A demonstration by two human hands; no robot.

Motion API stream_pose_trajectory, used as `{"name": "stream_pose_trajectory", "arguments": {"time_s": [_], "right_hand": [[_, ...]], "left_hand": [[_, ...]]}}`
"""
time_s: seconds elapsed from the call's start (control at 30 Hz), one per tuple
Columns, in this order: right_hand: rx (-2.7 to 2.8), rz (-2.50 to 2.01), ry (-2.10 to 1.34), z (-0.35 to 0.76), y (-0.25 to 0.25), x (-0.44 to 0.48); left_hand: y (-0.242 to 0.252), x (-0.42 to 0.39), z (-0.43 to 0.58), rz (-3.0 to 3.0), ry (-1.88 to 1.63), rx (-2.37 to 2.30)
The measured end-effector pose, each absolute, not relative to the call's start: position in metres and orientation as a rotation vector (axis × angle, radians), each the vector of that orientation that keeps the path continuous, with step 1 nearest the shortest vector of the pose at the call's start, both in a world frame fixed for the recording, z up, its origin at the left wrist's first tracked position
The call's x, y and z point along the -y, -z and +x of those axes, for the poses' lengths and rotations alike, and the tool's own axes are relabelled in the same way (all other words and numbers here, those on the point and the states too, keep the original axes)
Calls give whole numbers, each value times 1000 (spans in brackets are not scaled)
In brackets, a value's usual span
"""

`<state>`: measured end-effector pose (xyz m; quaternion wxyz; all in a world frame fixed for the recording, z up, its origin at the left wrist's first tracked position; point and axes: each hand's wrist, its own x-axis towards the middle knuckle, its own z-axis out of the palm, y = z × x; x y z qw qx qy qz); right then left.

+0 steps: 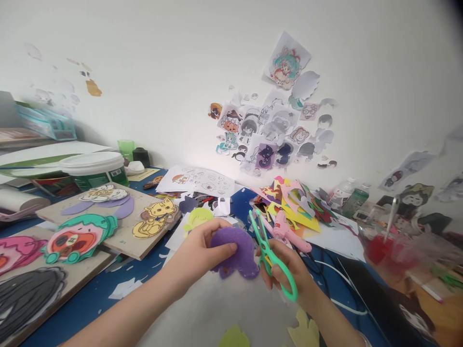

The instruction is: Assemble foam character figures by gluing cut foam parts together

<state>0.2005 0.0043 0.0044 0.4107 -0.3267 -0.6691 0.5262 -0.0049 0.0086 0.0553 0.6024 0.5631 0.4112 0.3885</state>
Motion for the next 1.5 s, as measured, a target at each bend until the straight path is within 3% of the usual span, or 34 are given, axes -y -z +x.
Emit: {"name": "stream_pose_trajectory", "arguments": {"time_s": [1.27, 1.5], "right_hand": [[1639, -821, -1412, 194, 1, 3], [1647, -656, -1380, 192, -1, 0]], "left_hand": [[-51, -7, -3, 1179, -938, -875], [-51, -6, -4, 1225, -884, -913]]}}
